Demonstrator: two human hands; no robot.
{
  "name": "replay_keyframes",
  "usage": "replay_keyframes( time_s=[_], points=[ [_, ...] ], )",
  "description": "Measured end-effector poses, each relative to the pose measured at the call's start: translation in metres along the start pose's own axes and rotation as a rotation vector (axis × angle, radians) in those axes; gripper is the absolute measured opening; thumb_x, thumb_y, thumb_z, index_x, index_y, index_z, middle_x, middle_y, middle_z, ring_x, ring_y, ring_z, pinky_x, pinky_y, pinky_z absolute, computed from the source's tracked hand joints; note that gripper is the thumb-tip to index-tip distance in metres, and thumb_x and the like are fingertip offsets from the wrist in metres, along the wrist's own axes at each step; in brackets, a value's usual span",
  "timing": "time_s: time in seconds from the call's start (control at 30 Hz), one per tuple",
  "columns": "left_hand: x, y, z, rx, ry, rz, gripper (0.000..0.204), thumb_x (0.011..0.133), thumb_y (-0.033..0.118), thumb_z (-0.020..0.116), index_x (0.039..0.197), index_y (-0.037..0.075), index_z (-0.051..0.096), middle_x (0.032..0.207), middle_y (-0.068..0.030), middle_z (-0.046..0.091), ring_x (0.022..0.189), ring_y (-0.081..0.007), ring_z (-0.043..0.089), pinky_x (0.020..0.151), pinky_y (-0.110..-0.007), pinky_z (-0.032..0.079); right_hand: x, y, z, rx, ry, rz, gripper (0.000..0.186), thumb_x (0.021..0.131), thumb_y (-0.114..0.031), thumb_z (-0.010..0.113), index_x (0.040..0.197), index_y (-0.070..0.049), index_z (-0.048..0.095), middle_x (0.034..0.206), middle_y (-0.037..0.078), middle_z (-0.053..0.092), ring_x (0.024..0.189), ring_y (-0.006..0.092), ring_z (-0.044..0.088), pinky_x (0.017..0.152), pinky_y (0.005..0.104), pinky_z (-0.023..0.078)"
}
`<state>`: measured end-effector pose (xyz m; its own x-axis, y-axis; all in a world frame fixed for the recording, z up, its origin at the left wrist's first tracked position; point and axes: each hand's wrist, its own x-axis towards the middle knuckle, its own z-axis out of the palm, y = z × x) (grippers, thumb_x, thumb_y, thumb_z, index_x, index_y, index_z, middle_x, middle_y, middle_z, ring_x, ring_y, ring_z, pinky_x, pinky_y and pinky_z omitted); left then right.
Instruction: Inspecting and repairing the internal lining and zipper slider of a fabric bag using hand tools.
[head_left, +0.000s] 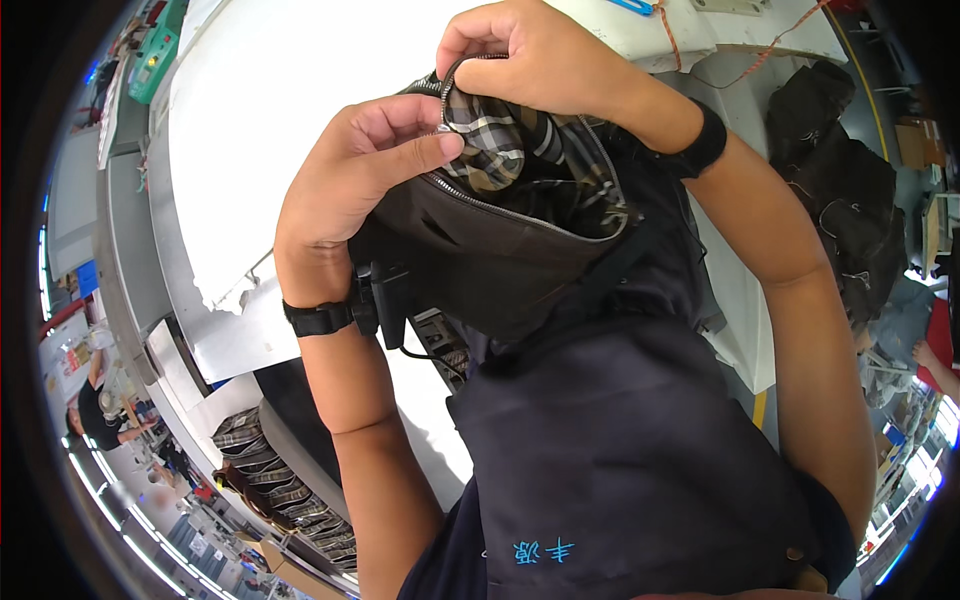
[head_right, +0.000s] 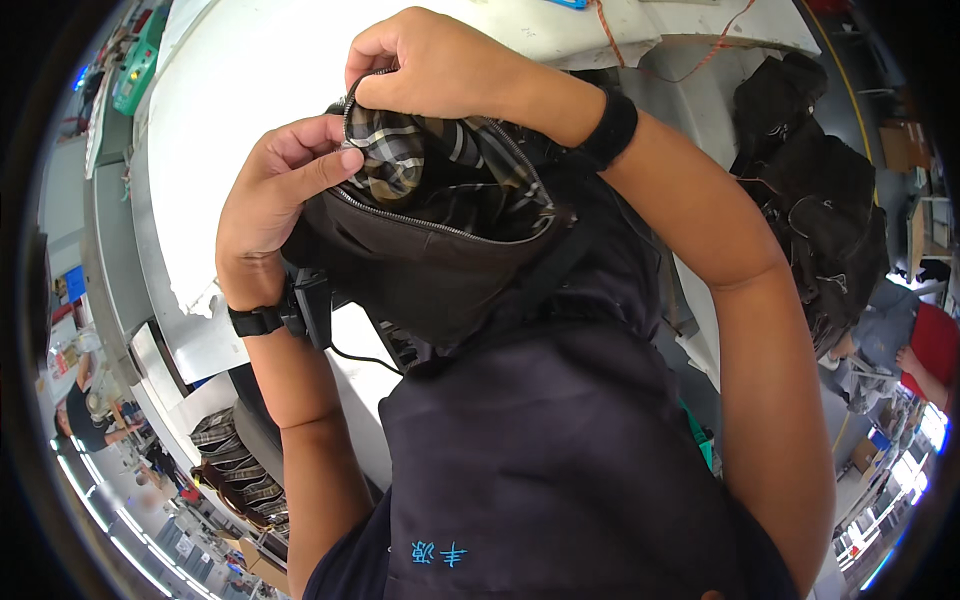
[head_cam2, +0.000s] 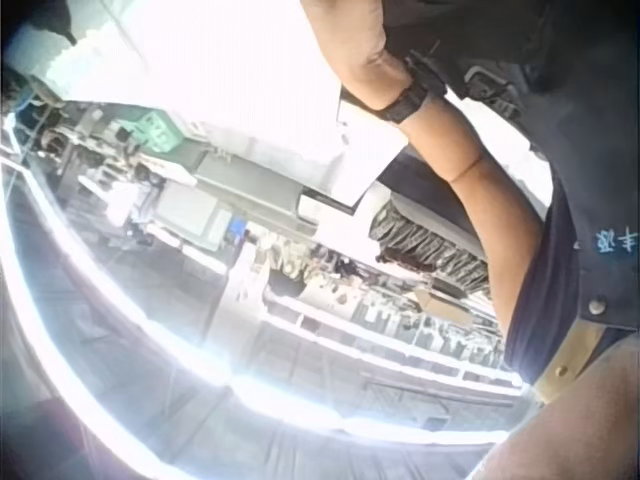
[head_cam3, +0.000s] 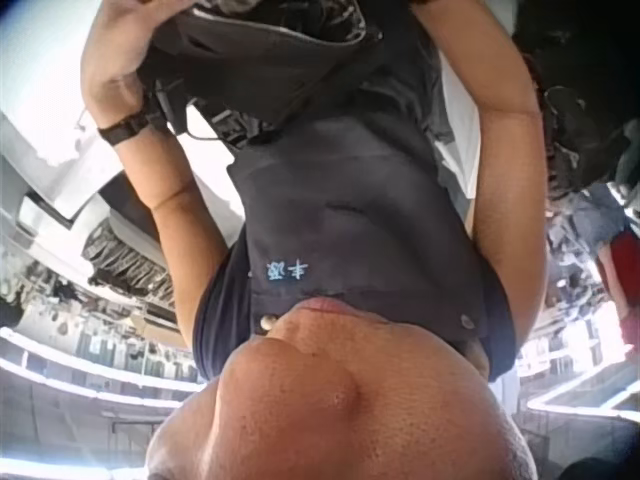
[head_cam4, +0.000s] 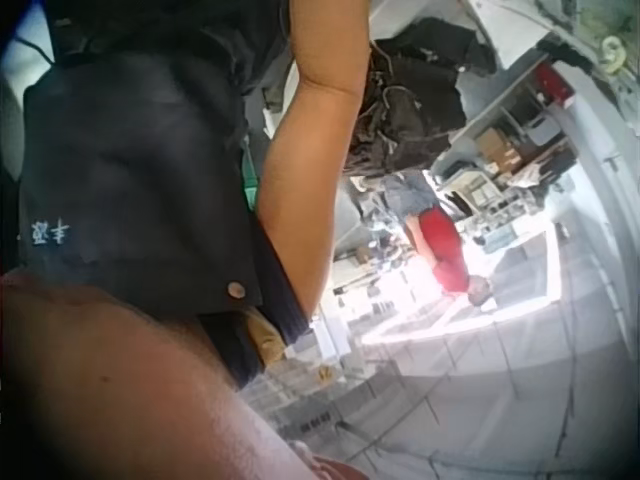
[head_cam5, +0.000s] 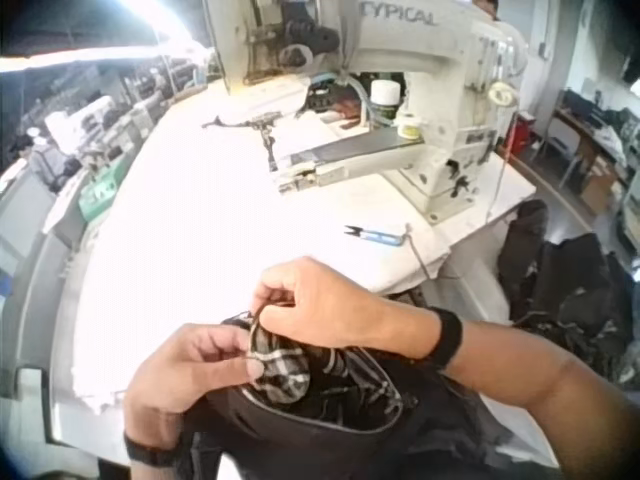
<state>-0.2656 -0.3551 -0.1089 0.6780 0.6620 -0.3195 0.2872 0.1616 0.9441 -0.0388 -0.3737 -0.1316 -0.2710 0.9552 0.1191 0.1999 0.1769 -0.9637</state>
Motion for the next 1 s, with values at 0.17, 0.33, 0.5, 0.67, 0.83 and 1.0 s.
replay_keyframes(
  time_s=[0.17, 0.33, 0.5, 0.67, 0.83, 1.0],
  points=[
    [0.007, -0.025, -0.015, -0.252, 0.008, -0.105, 0.024, 0.094, 0.019, 0.077, 0.111, 0.002, 0.076, 0.091, 0.0062, 0.070, 0.075, 0.0005, 0.057, 0.065, -0.016, 0.044, -0.005, 0.006, -0.002, -0.029, 0.000, 0.024, 0.020, 0.085, -0.008, 0.064, 0.098, 0.007, 0.069, 0.083, 0.016, 0.073, 0.073, 0.0176, 0.066, 0.068, 0.0317, 0.053],
    [0.011, -0.030, -0.009, -0.251, 0.015, -0.099, 0.025, 0.095, 0.021, 0.076, 0.112, 0.003, 0.076, 0.092, 0.0059, 0.072, 0.073, 0.0021, 0.056, 0.062, -0.015, 0.042, -0.030, 0.002, -0.002, -0.655, 0.256, -0.301, 0.041, 0.087, -0.016, 0.073, 0.123, 0.000, 0.063, 0.129, 0.020, 0.066, 0.113, 0.0298, 0.063, 0.097, 0.0386, 0.049],
    [0.017, -0.036, -0.006, -0.286, 0.004, -0.092, 0.024, 0.095, 0.021, 0.076, 0.111, 0.003, 0.077, 0.094, 0.0051, 0.073, 0.073, 0.0010, 0.058, 0.062, -0.016, 0.044, -0.060, -0.007, 0.011, -0.678, 0.285, -0.397, 0.012, 0.088, -0.015, 0.071, 0.089, -0.004, 0.069, 0.079, 0.010, 0.066, 0.075, 0.0302, 0.064, 0.067, 0.0384, 0.051],
    [0.021, -0.032, -0.007, -0.223, -0.045, -0.100, 0.020, 0.098, 0.015, 0.071, 0.114, 0.003, 0.074, 0.099, 0.0036, 0.075, 0.077, 0.0016, 0.061, 0.062, -0.014, 0.044, -0.063, 0.000, 0.018, -0.564, 0.199, -0.199, 0.012, 0.088, -0.015, 0.069, 0.086, -0.004, 0.065, 0.079, 0.011, 0.065, 0.075, 0.0310, 0.064, 0.067, 0.0408, 0.051],
    [0.020, -0.031, 0.001, -0.244, 0.013, -0.151, 0.020, 0.098, 0.016, 0.069, 0.113, 0.003, 0.075, 0.098, 0.0030, 0.075, 0.074, 0.0018, 0.060, 0.061, -0.014, 0.044, -0.063, 0.002, 0.018, -0.565, 0.152, -0.163, 0.011, 0.089, -0.014, 0.068, 0.084, -0.004, 0.064, 0.079, 0.011, 0.065, 0.073, 0.0308, 0.064, 0.065, 0.0406, 0.051],
    [0.022, -0.031, 0.002, -0.174, 0.005, -0.130, 0.023, 0.097, 0.020, 0.068, 0.109, 0.003, 0.076, 0.095, 0.0011, 0.073, 0.080, -0.0044, 0.063, 0.063, -0.020, 0.049, -0.073, 0.007, 0.020, -0.615, 0.183, -0.259, 0.019, 0.086, -0.017, 0.075, 0.096, -0.006, 0.063, 0.081, 0.010, 0.066, 0.070, 0.0293, 0.065, 0.063, 0.0405, 0.051]
  ],
)
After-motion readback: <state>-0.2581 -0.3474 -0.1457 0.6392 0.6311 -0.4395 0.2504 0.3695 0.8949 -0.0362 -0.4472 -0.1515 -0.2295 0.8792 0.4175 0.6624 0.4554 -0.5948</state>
